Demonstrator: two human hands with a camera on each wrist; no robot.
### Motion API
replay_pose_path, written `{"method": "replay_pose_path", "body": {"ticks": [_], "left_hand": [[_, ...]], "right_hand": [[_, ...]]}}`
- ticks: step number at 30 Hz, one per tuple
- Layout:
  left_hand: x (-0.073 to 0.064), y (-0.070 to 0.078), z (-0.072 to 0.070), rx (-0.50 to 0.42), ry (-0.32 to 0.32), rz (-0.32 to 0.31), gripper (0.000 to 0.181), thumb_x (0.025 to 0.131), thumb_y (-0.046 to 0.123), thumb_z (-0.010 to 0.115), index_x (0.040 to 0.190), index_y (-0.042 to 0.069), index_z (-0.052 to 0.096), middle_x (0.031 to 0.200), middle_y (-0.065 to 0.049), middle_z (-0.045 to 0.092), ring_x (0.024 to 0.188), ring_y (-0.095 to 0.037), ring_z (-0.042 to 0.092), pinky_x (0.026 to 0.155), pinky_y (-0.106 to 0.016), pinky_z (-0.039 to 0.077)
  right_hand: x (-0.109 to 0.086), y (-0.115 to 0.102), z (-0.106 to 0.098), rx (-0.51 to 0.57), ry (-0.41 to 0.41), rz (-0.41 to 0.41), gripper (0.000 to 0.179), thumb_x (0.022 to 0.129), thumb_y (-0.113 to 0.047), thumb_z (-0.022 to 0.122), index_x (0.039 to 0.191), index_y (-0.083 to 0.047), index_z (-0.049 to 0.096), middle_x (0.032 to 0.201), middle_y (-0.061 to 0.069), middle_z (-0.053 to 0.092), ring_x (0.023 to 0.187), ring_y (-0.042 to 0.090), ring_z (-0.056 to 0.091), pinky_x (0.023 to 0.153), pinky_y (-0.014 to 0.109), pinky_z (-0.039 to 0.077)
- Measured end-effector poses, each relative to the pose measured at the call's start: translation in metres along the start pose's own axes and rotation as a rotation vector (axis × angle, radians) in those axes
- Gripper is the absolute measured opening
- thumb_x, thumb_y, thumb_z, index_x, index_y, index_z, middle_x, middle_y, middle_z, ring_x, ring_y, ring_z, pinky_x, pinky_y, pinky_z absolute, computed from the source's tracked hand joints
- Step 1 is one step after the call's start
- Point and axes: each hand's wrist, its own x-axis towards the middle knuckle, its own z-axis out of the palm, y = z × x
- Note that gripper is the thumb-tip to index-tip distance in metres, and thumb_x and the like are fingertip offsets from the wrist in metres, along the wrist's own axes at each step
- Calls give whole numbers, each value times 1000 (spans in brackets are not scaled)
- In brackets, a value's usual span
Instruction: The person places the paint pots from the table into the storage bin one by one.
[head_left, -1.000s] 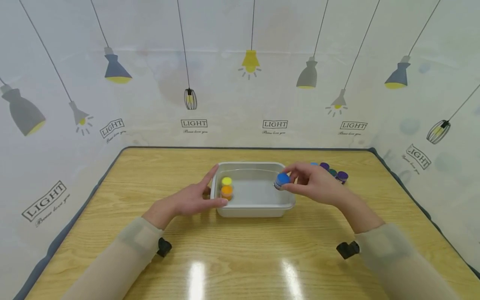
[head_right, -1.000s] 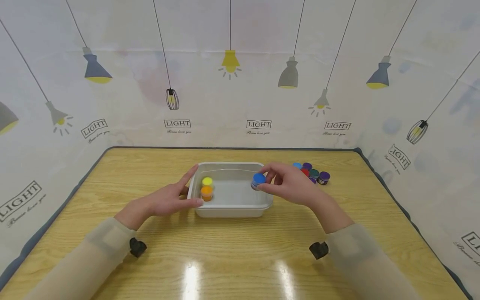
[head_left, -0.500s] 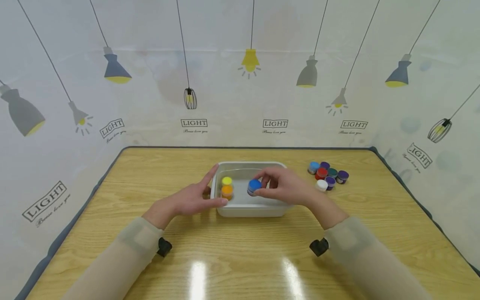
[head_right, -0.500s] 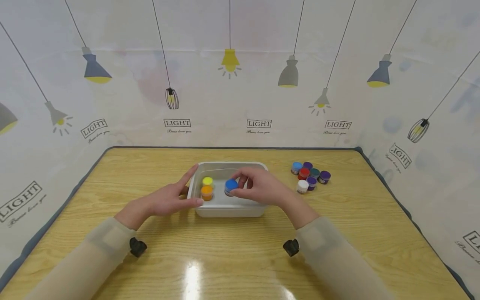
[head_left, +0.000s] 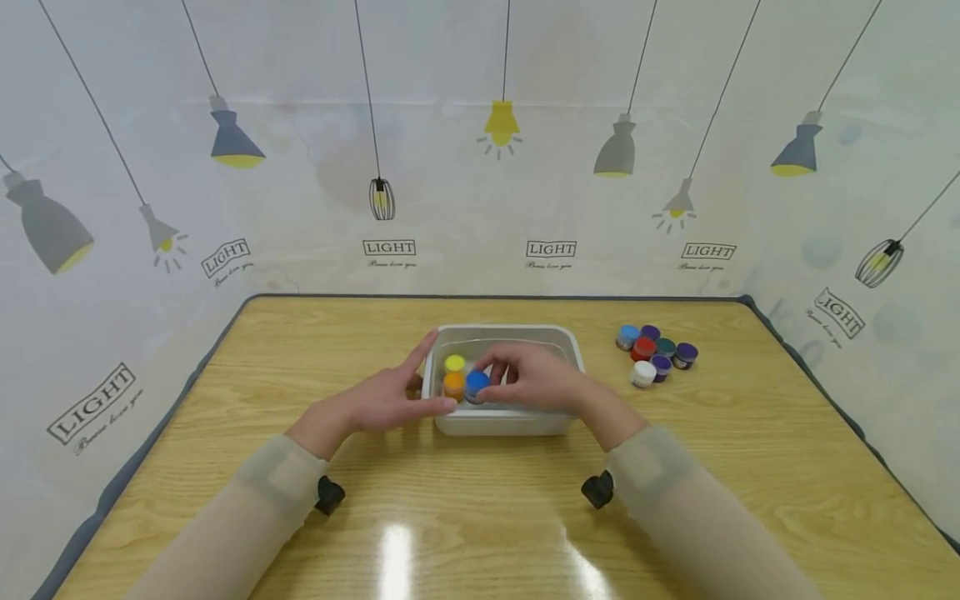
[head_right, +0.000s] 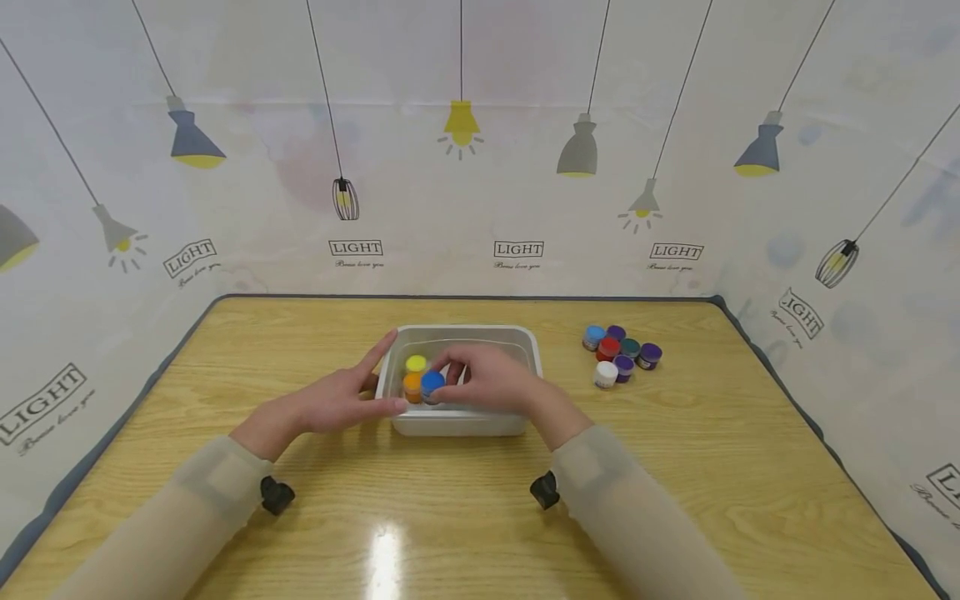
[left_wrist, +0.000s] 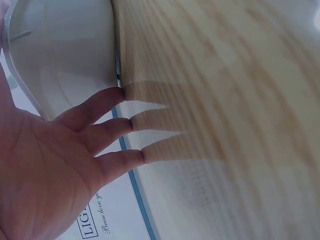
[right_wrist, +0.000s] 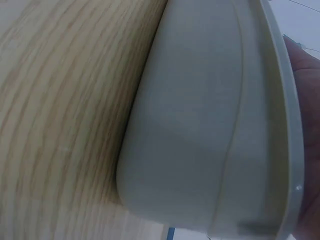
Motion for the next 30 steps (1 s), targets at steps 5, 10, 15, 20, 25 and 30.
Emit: {"method": "replay_pose_path", "body": {"ticks": [5, 10, 15, 20, 25, 30], "left_hand": [[0, 1, 0, 3, 1, 0, 116, 96, 80, 64, 174, 45, -15, 166, -22, 53, 151, -41, 56, 126, -66, 40], [2, -1, 1, 4, -3, -8, 116, 95, 82, 63, 173, 46, -15, 165, -21, 55, 150, -40, 57, 125, -65, 42], [2, -2, 3, 6, -1, -10, 116, 96, 82, 62, 174, 46, -15, 165, -21, 55, 149, -40, 58, 125, -65, 43], [1, -2, 3, 13, 4, 4, 115, 96, 82, 61, 174, 44, -15, 163, -21, 57, 148, -40, 59, 124, -65, 43], [0, 1, 2, 12, 6, 4, 116, 96, 83, 61, 174, 45, -16, 165, -20, 55, 148, -40, 58, 125, -64, 43], [-1, 1, 1, 9, 4, 8, 116, 96, 82, 62, 173, 46, -17, 166, -21, 53, 150, -40, 57, 125, -64, 42]], "right_hand": [[8, -1, 6, 1, -58, -27, 33, 101, -36, 82, 131, -26, 75, 104, -6, 73, 96, 16, 68, 88, 34, 60], [16, -1, 8, -28, -108, -29, 32, 102, -34, 81, 133, -28, 75, 105, -6, 74, 97, 16, 69, 88, 33, 60], [23, -2, 12, -4, -148, -45, 32, 104, -33, 79, 136, -29, 75, 107, -7, 75, 99, 16, 69, 89, 33, 60], [28, 0, 17, 30, -177, -74, 35, 104, -29, 79, 138, -22, 76, 109, -6, 77, 100, 13, 70, 91, 31, 60], [31, 3, 20, 28, -180, -76, 34, 105, -26, 78, 138, -22, 76, 107, -5, 77, 98, 10, 69, 91, 30, 59], [33, 3, 23, 25, -188, -61, 32, 106, -25, 76, 138, -23, 76, 109, -5, 78, 101, 10, 69, 92, 30, 59]]}}
